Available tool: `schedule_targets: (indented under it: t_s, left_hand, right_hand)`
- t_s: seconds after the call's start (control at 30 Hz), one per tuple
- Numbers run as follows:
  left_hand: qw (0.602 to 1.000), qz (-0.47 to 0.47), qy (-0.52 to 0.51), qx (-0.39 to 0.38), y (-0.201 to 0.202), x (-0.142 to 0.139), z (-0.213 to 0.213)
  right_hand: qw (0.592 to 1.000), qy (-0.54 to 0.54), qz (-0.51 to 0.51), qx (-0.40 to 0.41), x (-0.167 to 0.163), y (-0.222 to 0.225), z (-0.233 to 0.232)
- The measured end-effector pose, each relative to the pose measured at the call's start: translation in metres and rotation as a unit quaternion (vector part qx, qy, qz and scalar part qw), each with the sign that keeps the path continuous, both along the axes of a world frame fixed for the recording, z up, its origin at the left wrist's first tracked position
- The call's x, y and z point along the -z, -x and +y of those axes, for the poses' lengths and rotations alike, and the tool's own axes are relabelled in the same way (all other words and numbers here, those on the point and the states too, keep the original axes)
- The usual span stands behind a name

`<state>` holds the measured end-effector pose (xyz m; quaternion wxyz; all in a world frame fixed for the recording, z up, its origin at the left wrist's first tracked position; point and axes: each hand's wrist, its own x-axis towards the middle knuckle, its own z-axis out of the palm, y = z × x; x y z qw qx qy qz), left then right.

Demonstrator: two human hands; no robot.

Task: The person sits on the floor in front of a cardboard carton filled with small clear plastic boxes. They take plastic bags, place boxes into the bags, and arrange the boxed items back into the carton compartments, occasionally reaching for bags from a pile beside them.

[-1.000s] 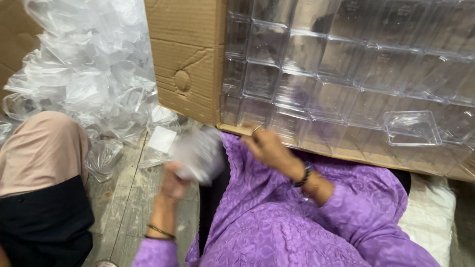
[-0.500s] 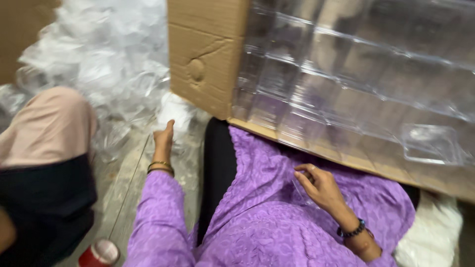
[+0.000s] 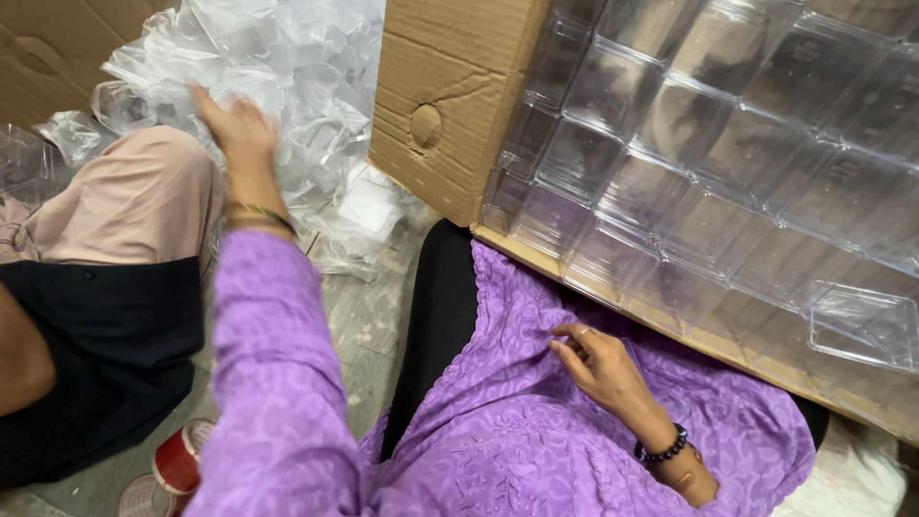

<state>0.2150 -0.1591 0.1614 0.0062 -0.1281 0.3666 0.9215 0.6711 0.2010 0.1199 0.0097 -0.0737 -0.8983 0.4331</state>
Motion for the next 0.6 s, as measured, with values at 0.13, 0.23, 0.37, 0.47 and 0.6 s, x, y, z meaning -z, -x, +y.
schedule_targets:
  t_s: [0.13,0.23,0.37,0.47,0.6]
  left_hand:
    - [0.998,0.069,0.014,0.006,0.044,-0.078,-0.012]
    - [0.996,0.021,0.063,0.053,0.04,-0.054,0.01]
    - [0.965,-0.02,0.023,0.26,-0.021,0.044,0.044]
    - [0.994,-0.099,-0.015,-0.035,-0.065,0.111,0.034]
    - [0.829,-0.326,0.301,-0.339,-0.094,0.152,0.001]
  right_hand:
    - [1.0,0.0,0.012,0.021,0.005,-0.002,0.007]
    - [0.999,-0.01,-0.01,0.05,0.013,-0.008,0.007]
    - [0.998,-0.027,-0.022,0.047,0.02,-0.014,0.008]
    - [0.999,-0.042,-0.009,0.03,0.019,-0.017,0.014]
    - [0.998,-0.052,-0.025,0.032,0.016,-0.013,0.019]
